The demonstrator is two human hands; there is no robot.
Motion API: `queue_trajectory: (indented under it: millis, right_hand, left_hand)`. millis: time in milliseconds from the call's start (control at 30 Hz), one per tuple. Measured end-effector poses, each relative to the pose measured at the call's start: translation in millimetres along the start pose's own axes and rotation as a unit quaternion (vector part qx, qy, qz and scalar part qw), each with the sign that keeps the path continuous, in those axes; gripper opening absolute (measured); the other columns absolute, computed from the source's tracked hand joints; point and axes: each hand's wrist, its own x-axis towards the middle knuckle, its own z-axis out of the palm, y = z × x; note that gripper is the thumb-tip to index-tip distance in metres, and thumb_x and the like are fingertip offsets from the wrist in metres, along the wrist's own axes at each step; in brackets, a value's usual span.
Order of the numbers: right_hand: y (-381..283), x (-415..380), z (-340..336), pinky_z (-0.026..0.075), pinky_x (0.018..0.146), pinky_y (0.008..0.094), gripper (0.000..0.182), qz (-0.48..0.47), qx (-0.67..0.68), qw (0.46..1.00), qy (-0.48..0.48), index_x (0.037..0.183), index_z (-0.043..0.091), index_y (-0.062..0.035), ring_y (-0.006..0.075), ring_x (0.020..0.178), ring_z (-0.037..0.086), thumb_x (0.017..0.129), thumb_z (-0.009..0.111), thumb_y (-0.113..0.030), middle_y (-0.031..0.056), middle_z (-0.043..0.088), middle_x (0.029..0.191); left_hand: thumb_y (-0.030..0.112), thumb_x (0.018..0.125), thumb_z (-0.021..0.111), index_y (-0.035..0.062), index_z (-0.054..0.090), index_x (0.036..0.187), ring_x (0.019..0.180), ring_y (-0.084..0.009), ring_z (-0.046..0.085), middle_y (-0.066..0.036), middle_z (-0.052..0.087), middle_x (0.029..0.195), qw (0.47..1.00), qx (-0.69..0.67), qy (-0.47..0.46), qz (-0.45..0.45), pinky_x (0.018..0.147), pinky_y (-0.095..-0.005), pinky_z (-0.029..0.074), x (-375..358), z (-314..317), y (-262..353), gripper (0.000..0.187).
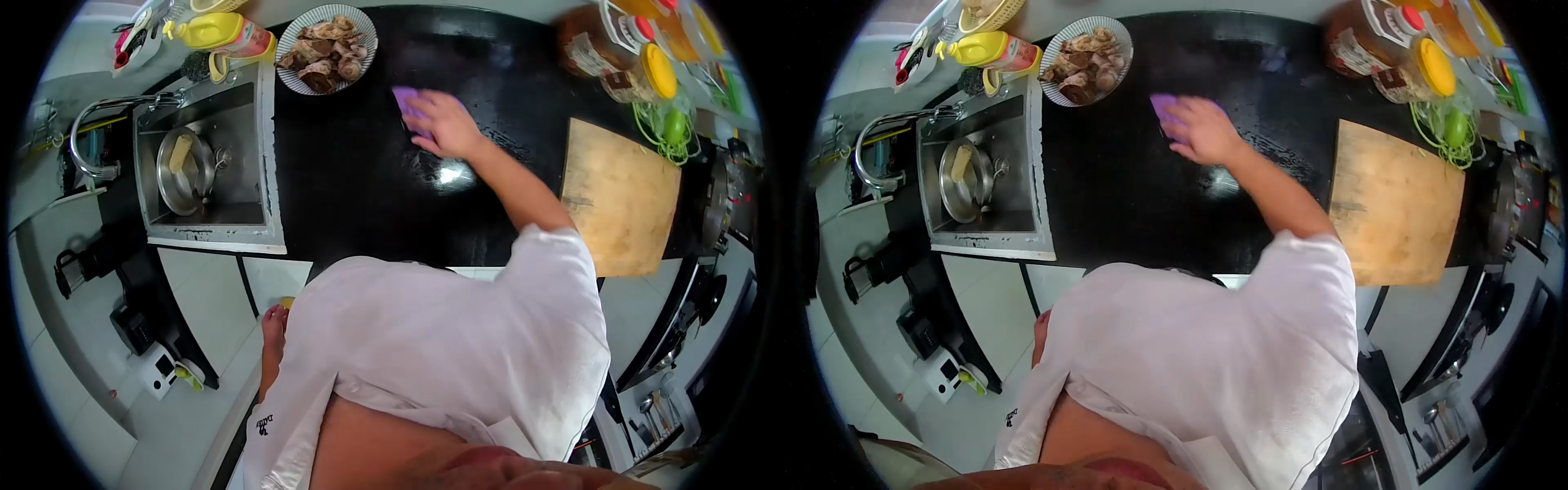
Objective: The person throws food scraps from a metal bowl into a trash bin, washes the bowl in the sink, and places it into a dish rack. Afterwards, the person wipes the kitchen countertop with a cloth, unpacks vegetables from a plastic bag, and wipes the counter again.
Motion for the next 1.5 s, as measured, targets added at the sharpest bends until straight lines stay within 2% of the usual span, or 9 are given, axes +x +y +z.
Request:
queue_trajectory:
  millis: [133,267,567,833,967,1067,1200,1367,1500]
  right_hand:
    - [61,-50,-40,0.04,0.097,0.0453,0.032,0.149,-0.129,0.974,0.114,0.098,0.066,-0.0137,0.034,0.11,0.053,0.068,0.07,-0.026,0.0118,0.058,0.122]
    - [123,-100,-44,0.036,0.102,0.0447,0.042,0.401,-0.371,0.83,0.114,0.118,0.062,-0.0211,0.0396,0.119,0.043,0.081,0.062,-0.039,0.0125,0.047,0.135]
    - [-151,-208,-24,0.029,0.103,0.051,0.055,0.55,-0.389,0.729,0.121,0.123,0.056,-0.0063,0.0433,0.122,0.036,0.08,0.062,-0.039,0.0213,0.043,0.133]
    - [-170,-219,-12,0.04,0.089,0.0502,0.046,0.597,-0.423,0.662,0.164,0.107,0.063,-0.0061,0.0396,0.109,0.045,0.075,0.064,-0.038,0.0189,0.048,0.126]
    - [-216,-116,30,0.043,0.07,0.0448,0.026,0.42,-0.245,0.844,0.226,0.085,0.063,-0.0087,0.03,0.084,0.055,0.06,0.067,-0.017,0.008,0.061,0.091]
    - [-278,-51,86,0.044,0.069,0.0453,0.031,0.242,-0.065,0.961,0.117,0.089,0.063,-0.011,0.0305,0.087,0.056,0.06,0.069,-0.02,0.0087,0.06,0.099]
    - [-311,-29,153,0.045,0.078,0.0428,0.022,0.027,0.03,0.998,-0.054,0.089,0.068,-0.0161,0.0298,0.1,0.052,0.068,0.065,-0.018,0.008,0.055,0.111]
    - [-286,-70,76,0.05,0.086,0.0339,0.031,0.234,0.504,0.829,0.066,0.104,0.067,-0.0074,0.0221,0.096,0.062,0.074,0.062,-0.003,0.0097,0.063,0.107]
    - [-238,-123,-56,0.055,0.052,0.0344,0.03,0.469,0.603,0.629,0.142,0.104,0.063,-0.0049,0.0234,0.067,0.066,0.075,0.06,-0.001,0.0112,0.064,0.091]
  left_hand:
    - [0.019,0.088,0.061,0.0033,0.055,0.11,0.077,-0.0158,0.063,-0.009,0.064,0.087,0.995,0.088,-0.037,0.032,0.065,-0.0251,0.05,39,-29,-84,0.028]
    - [0.019,0.088,0.061,0.0041,0.054,0.11,0.078,-0.0166,0.063,-0.009,0.064,0.087,0.959,0.248,-0.056,0.128,0.065,-0.0258,0.05,67,-55,-93,0.027]
    - [0.015,0.089,0.057,0.002,0.053,0.105,0.071,-0.0203,0.063,-0.01,0.062,0.083,0.996,0.025,-0.089,0.015,0.059,-0.0278,0.052,67,-77,-69,0.021]
    - [0.018,0.086,0.053,0.0066,0.051,0.062,0.053,-0.0095,0.042,0.002,0.049,0.062,0.975,0.115,-0.084,0.171,0.048,-0.0273,0.034,143,-95,-215,0.026]
    - [0.018,0.086,0.054,0.0061,0.051,0.064,0.053,-0.0105,0.044,0.0,0.051,0.063,0.976,0.144,-0.102,0.128,0.049,-0.0276,0.037,155,-104,-232,0.025]
    - [0.018,0.086,0.054,0.0058,0.052,0.065,0.053,-0.0112,0.046,-0.001,0.052,0.064,0.974,0.15,-0.125,0.113,0.049,-0.0278,0.038,141,-100,-219,0.024]
    - [0.018,0.086,0.055,0.0053,0.052,0.067,0.054,-0.0121,0.048,-0.002,0.054,0.065,0.974,0.11,-0.154,0.124,0.05,-0.028,0.041,115,-67,-193,0.023]
    - [0.016,0.088,0.058,0.0034,0.053,0.104,0.066,-0.0173,0.059,-0.007,0.061,0.081,0.986,0.0,-0.156,0.063,0.056,-0.0278,0.049,-6,45,-120,0.021]
    - [0.015,0.089,0.058,0.0003,0.052,0.11,0.071,-0.0173,0.061,-0.009,0.062,0.086,0.973,0.072,-0.175,0.134,0.058,-0.0282,0.049,-22,108,-126,0.026]
